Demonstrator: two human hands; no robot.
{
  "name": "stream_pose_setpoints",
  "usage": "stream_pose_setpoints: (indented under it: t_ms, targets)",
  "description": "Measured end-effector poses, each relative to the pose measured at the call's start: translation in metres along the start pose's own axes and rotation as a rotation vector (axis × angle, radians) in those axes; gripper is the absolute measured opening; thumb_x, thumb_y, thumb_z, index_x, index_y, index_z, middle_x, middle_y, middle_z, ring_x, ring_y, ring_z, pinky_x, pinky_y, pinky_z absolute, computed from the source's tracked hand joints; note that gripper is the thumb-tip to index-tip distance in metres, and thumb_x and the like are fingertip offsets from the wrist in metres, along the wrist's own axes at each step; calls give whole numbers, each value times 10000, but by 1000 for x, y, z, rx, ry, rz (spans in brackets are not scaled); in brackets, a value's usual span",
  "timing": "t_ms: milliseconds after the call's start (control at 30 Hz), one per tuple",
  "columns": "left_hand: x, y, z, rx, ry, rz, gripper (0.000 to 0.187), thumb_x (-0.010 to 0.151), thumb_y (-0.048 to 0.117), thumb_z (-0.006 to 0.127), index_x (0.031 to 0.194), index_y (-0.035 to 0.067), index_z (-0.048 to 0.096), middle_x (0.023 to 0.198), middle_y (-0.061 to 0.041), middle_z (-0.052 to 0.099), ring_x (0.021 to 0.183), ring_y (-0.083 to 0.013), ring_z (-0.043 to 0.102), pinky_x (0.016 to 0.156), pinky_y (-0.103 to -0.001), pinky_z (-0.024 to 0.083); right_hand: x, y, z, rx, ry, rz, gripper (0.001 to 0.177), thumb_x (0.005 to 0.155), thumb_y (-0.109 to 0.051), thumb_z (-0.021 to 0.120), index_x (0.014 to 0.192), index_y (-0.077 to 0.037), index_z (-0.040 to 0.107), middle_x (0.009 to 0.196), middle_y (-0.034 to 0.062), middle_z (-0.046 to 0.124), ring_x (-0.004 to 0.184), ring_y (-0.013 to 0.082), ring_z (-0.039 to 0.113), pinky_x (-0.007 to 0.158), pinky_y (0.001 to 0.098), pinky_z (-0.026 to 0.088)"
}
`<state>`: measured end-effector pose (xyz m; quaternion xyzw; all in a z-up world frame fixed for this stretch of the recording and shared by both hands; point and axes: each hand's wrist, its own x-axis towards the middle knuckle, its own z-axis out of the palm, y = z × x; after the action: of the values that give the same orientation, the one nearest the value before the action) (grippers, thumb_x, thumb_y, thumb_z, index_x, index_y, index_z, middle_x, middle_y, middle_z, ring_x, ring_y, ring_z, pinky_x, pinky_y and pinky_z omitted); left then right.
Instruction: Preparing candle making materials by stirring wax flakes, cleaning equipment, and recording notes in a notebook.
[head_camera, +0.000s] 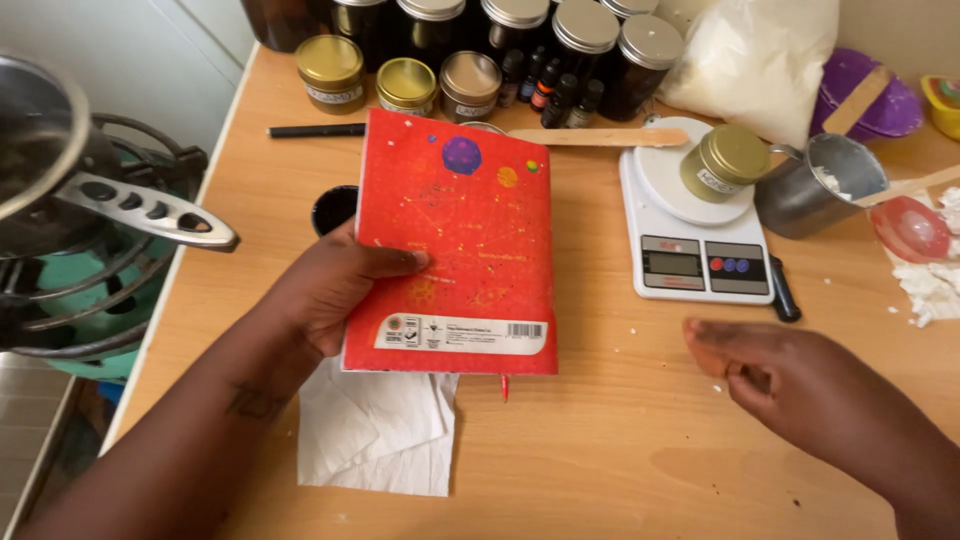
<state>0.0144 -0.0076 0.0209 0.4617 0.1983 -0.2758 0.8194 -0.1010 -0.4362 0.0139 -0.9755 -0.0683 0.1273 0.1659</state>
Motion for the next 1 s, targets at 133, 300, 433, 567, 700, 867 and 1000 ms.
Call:
stream_pose_setpoints:
  t_ms: [133, 300, 433, 567, 700, 867, 1000]
  targets:
    - [-1, 2, -2, 37, 0, -13, 433, 816, -93, 682, 1222, 46, 621, 1178, -267, 758, 953, -467, 728, 795, -715, 606, 37, -38, 9, -93, 199, -311, 643, 838, -5, 645, 1473, -109, 658, 1539, 39, 672, 1432, 219, 609, 1219, 387, 425]
    - [-5, -1, 1, 69, 9, 60, 496, 800, -97, 713, 1270, 43, 638, 1120, -283, 760, 905, -485, 757, 733, -664, 622, 74, -74, 44, -132, 120, -416, 609, 811, 18, 605, 1408, -86, 655, 1452, 135, 687, 1329, 353, 647, 1134, 476, 489]
    - [0, 6, -2, 34, 21, -18, 453, 812, -71, 692, 1242, 54, 620, 1189, -252, 754, 960, -452, 723, 802, -706, 605, 59, -50, 62, -91, 223, -575, 640, 754, 117, 600, 1348, -84, 727, 1468, 72, 693, 1302, 322, 674, 1092, 425, 519]
    - [0, 9, -3, 53, 22, -3, 449, 800, -73, 686, 1235, 30, 646, 1191, -265, 770, 952, -450, 734, 803, -667, 617, 22, -6, 67, -314, 272, -455, 490, 824, -12, 727, 1311, -62, 723, 1425, 121, 701, 1353, 335, 629, 1122, 458, 517]
    - [-5, 12, 1, 67, 80, 3, 458, 802, -62, 699, 1237, 65, 634, 1199, -232, 774, 951, -436, 737, 775, -663, 618, 8, 69, 48, -397, 106, -25, 570, 785, -21, 587, 1329, -132, 712, 1450, 82, 705, 1371, 276, 667, 1140, 432, 506]
    - [-2, 6, 0, 57, 61, 22, 467, 796, -68, 699, 1233, 78, 629, 1210, -225, 776, 955, -432, 736, 784, -678, 613, 11, 2, 6, -456, 158, 223, 190, 744, -6, 578, 874, -76, 698, 1322, 24, 778, 1068, 369, 756, 810, 512, 598]
    - [-2, 1, -1, 49, 41, -5, 424, 816, -94, 691, 1210, 56, 641, 1188, -251, 774, 959, -451, 741, 795, -686, 618, 22, -57, 65, -226, 341, -407, 415, 1003, -53, 469, 1365, -2, 665, 1438, 174, 673, 1385, 342, 578, 1234, 463, 384]
